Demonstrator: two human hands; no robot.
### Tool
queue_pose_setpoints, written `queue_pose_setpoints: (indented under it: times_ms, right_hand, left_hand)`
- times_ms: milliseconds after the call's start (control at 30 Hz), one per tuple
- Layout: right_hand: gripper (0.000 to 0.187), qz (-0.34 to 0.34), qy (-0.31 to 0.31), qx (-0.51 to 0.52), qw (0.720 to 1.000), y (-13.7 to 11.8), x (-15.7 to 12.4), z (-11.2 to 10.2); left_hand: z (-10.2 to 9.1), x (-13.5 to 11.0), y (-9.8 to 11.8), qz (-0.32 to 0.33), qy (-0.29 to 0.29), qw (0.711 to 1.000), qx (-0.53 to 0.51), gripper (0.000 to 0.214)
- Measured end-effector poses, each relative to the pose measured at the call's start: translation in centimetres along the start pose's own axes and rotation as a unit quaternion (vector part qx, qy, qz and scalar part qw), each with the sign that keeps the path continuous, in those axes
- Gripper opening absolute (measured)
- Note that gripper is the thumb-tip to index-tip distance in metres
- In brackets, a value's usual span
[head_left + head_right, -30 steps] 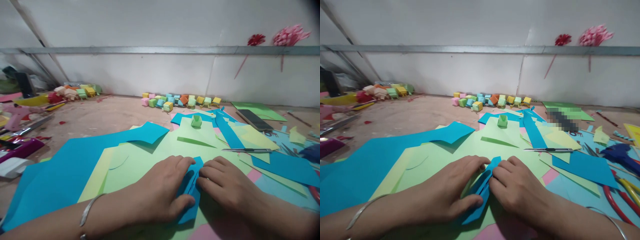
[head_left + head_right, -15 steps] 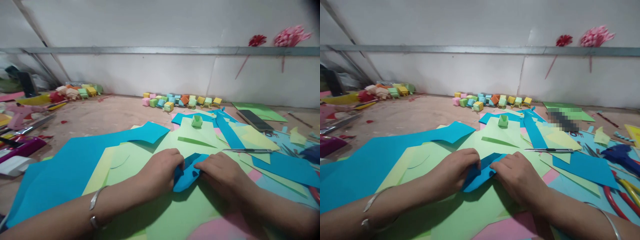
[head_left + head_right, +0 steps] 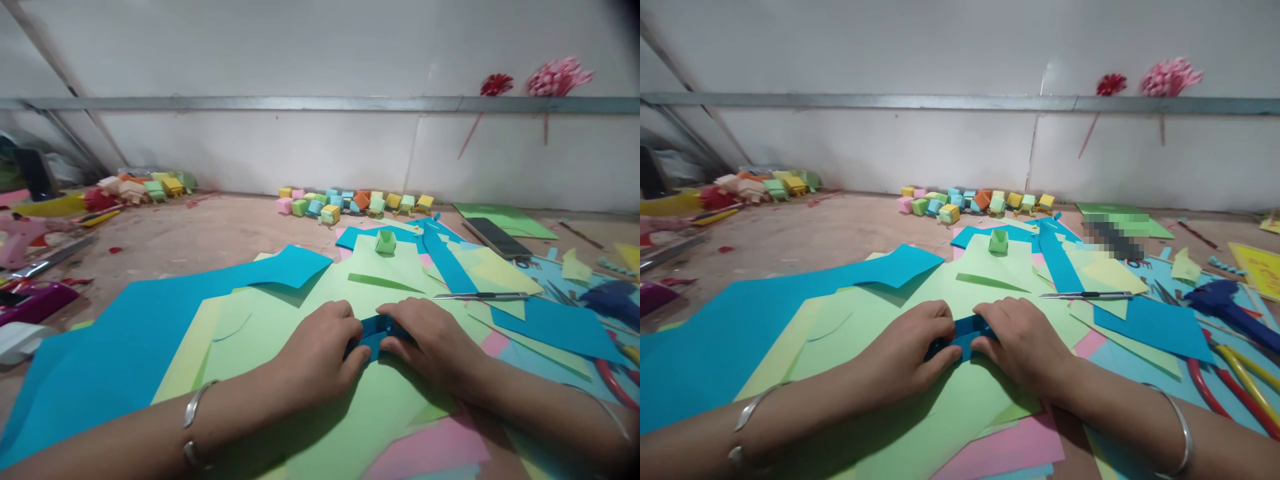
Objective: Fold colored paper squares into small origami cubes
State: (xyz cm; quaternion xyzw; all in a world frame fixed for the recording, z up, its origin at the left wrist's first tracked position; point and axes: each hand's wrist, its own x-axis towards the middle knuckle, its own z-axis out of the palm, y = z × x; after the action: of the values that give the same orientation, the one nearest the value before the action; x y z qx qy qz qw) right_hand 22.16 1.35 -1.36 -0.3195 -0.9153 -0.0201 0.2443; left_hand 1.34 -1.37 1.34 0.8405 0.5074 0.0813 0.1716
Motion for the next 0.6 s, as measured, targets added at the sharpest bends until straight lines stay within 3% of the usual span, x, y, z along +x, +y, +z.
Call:
queue_pose_setpoints:
  times_ms: [200, 400, 500, 600]
  right_hand:
    - [0.028, 0.001, 0.005, -0.040, 0.999, 1.1, -0.2, 0.4]
    - [0.033, -0.013, 0.025, -0.080, 0.996, 1.3, 0.0, 0.7]
    - [0.027, -0.058, 0.055, -0.150, 0.985, -0.1, -0.3, -0.2]
    - [0.020, -0.145, 0.066, -0.195, 0.968, -2.5, -1.1, -0.9]
  left_hand:
    - [0.2, 0.0, -0.1, -0.015, 0.009, 1.000, 0.015, 0.013]
    - [0.3, 0.1, -0.2, 0.016, -0.009, 1.000, 0.004, 0.027]
    - [0.3, 0.2, -0.3, 0.028, -0.015, 0.999, 0.012, 0.028]
    - [0.4, 0.3, -0.4, 0.040, -0.002, 0.999, 0.003, 0.027]
